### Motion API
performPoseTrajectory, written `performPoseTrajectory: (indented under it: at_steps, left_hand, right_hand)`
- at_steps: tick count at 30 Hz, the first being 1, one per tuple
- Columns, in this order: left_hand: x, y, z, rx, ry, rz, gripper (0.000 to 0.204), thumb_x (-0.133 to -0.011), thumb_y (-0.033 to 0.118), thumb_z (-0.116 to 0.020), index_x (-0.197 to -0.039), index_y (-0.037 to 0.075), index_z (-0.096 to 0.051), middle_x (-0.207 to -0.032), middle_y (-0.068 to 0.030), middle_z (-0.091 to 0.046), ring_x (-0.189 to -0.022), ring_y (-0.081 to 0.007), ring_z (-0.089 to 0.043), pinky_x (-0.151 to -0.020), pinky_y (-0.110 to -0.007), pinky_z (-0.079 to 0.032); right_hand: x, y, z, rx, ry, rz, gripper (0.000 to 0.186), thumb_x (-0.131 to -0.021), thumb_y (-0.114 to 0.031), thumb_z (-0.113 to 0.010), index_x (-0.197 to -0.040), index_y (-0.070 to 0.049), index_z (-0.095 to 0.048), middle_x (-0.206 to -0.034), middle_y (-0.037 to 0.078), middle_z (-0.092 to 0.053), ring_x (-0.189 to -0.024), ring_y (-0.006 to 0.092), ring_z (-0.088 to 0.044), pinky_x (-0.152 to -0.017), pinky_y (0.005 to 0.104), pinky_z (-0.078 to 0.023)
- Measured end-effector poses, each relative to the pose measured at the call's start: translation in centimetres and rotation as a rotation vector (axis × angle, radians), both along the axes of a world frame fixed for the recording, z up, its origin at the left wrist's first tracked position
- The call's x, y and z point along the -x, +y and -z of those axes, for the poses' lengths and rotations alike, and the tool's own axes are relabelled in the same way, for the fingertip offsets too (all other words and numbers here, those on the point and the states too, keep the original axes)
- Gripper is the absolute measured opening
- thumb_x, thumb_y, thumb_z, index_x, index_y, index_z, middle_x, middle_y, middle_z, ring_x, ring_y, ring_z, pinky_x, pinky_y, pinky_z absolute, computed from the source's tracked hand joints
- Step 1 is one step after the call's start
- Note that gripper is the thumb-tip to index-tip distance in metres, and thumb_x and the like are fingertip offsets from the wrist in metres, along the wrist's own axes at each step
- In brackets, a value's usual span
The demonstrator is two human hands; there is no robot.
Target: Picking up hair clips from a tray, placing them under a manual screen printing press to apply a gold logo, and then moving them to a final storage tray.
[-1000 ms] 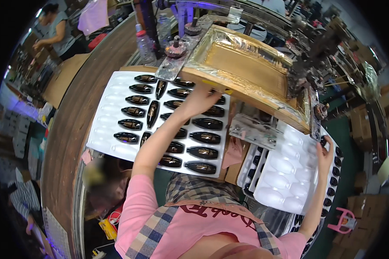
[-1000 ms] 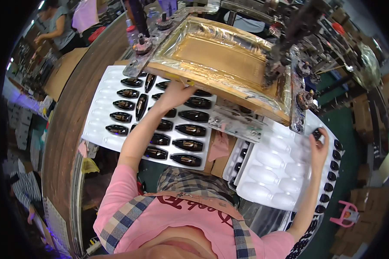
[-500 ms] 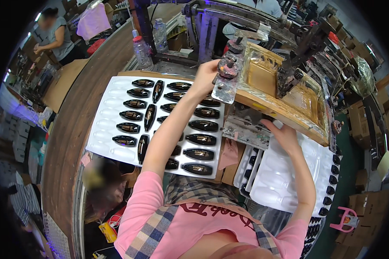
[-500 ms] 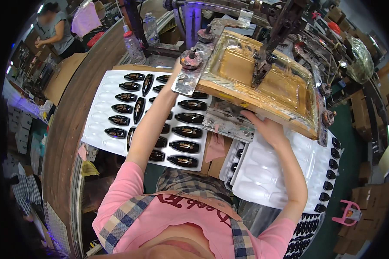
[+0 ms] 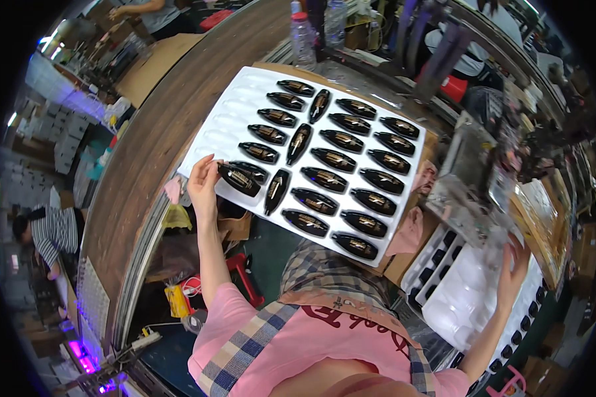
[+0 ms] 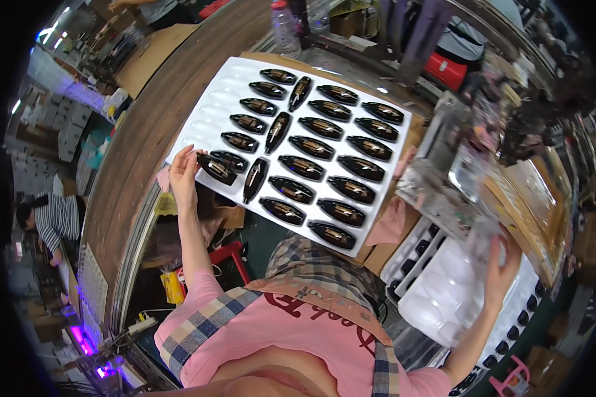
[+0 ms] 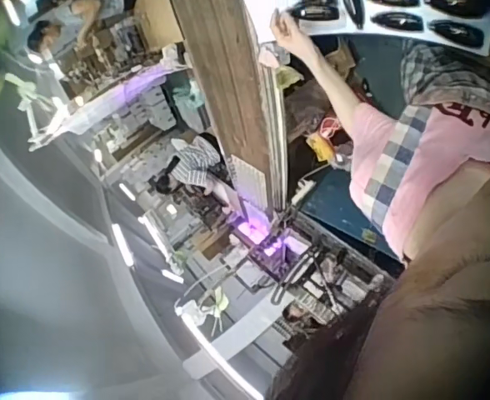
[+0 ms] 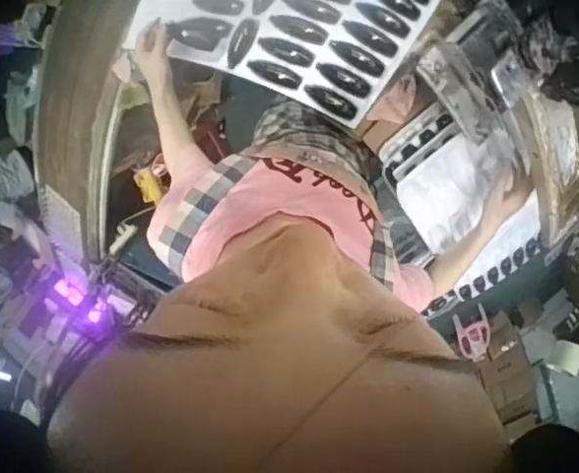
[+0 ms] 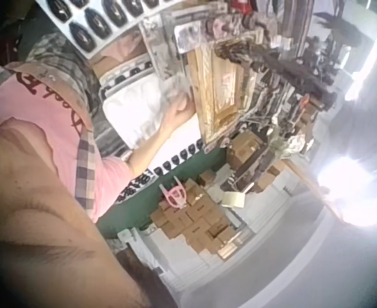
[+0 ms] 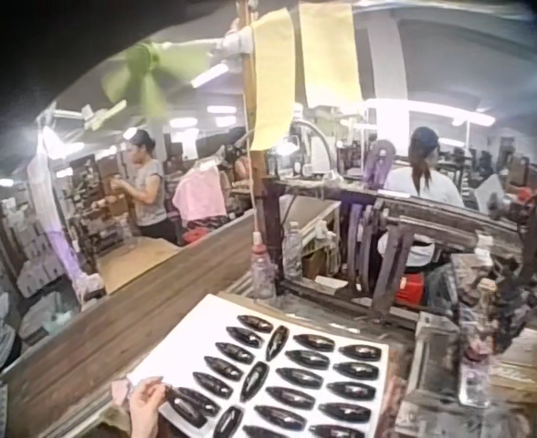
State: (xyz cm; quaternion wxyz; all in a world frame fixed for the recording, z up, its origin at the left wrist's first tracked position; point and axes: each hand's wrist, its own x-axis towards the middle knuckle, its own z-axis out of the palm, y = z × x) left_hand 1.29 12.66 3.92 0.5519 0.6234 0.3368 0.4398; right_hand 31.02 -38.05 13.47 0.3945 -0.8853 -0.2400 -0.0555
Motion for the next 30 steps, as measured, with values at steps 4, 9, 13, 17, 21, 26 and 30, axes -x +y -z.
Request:
performPoseTrajectory:
  at_steps: [4, 9, 13, 17, 21, 26, 30]
  left_hand:
    - [2.3, -0.6, 2.8, 0.132, -0.020, -0.040, 0.023, -0.085, 0.011, -0.051, -0.106, 0.001, -0.051, -0.092, -0.0072, -0.061, -0.083, -0.0104, -0.056, -0.071, -0.020, -0.042]
    - [2.6, 0.7, 6.3, -0.142, 0.162, -0.097, 0.016, -0.084, 0.009, -0.051, -0.094, -0.002, -0.058, -0.091, -0.0062, -0.061, -0.082, -0.0107, -0.056, -0.072, -0.020, -0.041]
    - [2.9, 0.3, 5.2, -0.476, 0.524, -0.217, 0.018, -0.082, 0.010, -0.054, -0.094, -0.001, -0.059, -0.088, -0.0088, -0.062, -0.081, -0.0150, -0.055, -0.074, -0.025, -0.041]
    - [2.4, 0.4, 4.2, -0.458, 0.552, -0.292, 0.019, -0.082, 0.009, -0.053, -0.096, -0.002, -0.059, -0.092, -0.0123, -0.061, -0.085, -0.0193, -0.056, -0.077, -0.028, -0.042]
    - [-1.9, -0.6, 1.7, -0.538, 0.327, -0.262, 0.019, -0.085, 0.007, -0.049, -0.097, -0.005, -0.057, -0.093, -0.0128, -0.061, -0.085, -0.0183, -0.057, -0.078, -0.028, -0.042]
    - [-10.9, -7.7, -1.9, -0.430, 0.155, 0.164, 0.018, -0.085, 0.004, -0.048, -0.097, -0.004, -0.057, -0.092, -0.0101, -0.061, -0.084, -0.0132, -0.057, -0.073, -0.026, -0.043]
    - [-17.5, -13.4, -5.6, -0.598, 0.054, 0.514, 0.015, -0.079, -0.001, -0.052, -0.092, -0.002, -0.058, -0.089, -0.0110, -0.061, -0.083, -0.0171, -0.058, -0.074, -0.025, -0.042]
  right_hand:
    - [1.2, -1.6, -0.3, -0.119, 0.011, 0.042, 0.044, -0.087, -0.015, -0.045, -0.126, -0.001, -0.031, -0.129, 0.011, -0.036, -0.107, 0.0217, -0.048, -0.092, 0.0333, -0.034]
    - [2.5, -3.9, -0.9, -0.095, -0.008, 0.112, 0.041, -0.087, -0.011, -0.044, -0.126, -0.002, -0.033, -0.131, 0.010, -0.035, -0.106, 0.0205, -0.049, -0.091, 0.0315, -0.035]
    - [2.8, -7.1, -0.7, -0.101, -0.020, 0.154, 0.039, -0.088, -0.007, -0.042, -0.126, -0.002, -0.034, -0.130, 0.009, -0.035, -0.106, 0.0196, -0.049, -0.089, 0.0298, -0.037]
    - [3.7, -10.0, -1.6, -0.127, -0.112, 0.308, 0.036, -0.086, -0.006, -0.045, -0.122, 0.000, -0.039, -0.126, 0.011, -0.041, -0.101, 0.0187, -0.051, -0.088, 0.0275, -0.038]
    - [3.8, -15.9, -2.1, 0.047, -0.261, 0.561, 0.041, -0.085, -0.018, -0.051, -0.120, 0.000, -0.041, -0.127, 0.014, -0.039, -0.114, 0.0240, -0.041, -0.092, 0.0317, -0.034]
    - [5.9, -28.2, 2.8, 0.394, -0.178, 0.917, 0.064, -0.079, -0.042, -0.055, -0.123, 0.000, -0.037, -0.128, 0.027, -0.030, -0.122, 0.0348, -0.027, -0.099, 0.0368, -0.023]
    - [9.1, -32.2, 4.9, 0.396, 0.119, 0.970, 0.074, -0.072, -0.046, -0.061, -0.123, 0.003, -0.037, -0.127, 0.026, -0.033, -0.121, 0.0334, -0.030, -0.099, 0.0359, -0.025]
